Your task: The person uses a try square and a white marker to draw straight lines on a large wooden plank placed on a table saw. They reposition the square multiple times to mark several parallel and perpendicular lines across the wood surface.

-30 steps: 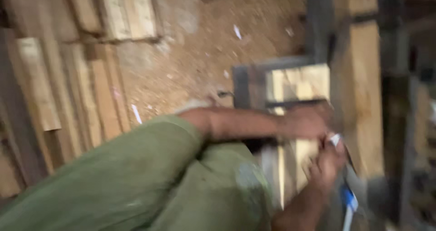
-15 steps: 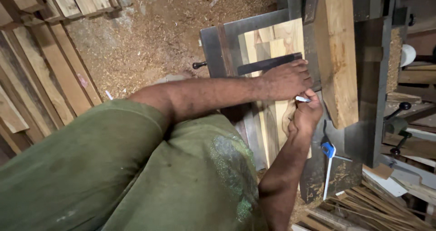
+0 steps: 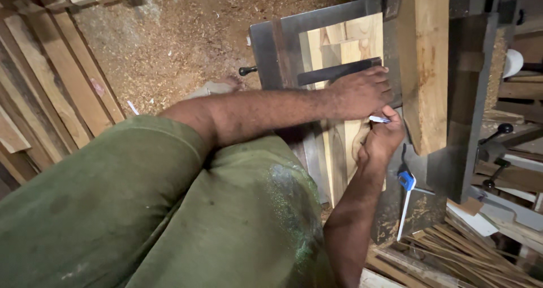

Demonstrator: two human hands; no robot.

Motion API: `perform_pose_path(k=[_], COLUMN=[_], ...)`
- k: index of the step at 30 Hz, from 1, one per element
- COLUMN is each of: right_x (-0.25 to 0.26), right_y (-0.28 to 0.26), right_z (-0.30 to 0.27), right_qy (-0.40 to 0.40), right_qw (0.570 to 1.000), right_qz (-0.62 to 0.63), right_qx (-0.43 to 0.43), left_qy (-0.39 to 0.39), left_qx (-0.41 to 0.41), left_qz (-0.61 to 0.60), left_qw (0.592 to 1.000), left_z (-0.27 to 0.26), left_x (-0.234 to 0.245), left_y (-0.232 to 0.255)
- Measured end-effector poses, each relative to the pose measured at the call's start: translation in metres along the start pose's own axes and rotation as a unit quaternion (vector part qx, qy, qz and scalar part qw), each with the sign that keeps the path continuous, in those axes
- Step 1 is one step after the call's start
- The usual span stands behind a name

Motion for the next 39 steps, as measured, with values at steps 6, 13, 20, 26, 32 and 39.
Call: perform_pose_path(k=[6,13,20,26,32,39], right_x=[0.006,0.018,0.014,0.012,0.009,0.002], right_y=[0.011,0.028,0.026,0.021,0.021,-0.057], right_z=[0.007,0.015,0.010,0.005,0.004,0.005], right_qy=[-0.021,-0.015,0.002,0.011,-0.007,0.112], right_qw=[0.999,0.999,0.999,0.999,0.998,0.991], right_qz=[0.015,0.013,-0.010,-0.014,-0.006,0.072], right_qx=[0.028,0.032,0.049,0.044,0.060,0.028], left_qy=[-0.019,-0.034,-0.035,-0.050,-0.036,-0.053], left_qx=[0.010,0.020,0.019,0.020,0.024,0.025], left_qz=[-0.002,-0.025,-0.045,-0.046,-0.032,-0.018], left_qw=[1.000,0.999,0.998,0.997,0.999,0.998], left_z=[0.001,0.000,0.002,0.003,0.002,0.001], left_x=[-0.003,-0.004,0.002,0.002,-0.002,0.013], left_y=[-0.001,-0.001,-0.002,-0.002,-0.003,0.001])
Point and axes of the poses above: each hand's wrist, its own z-axis towards the middle knuckle, its own x-axis out of the back of the hand, y = z × x, the point moved 1 cm from there along z, towards the middle knuckle, and after that the axes turned 2 degrees about -y, right-handed, at the moved point
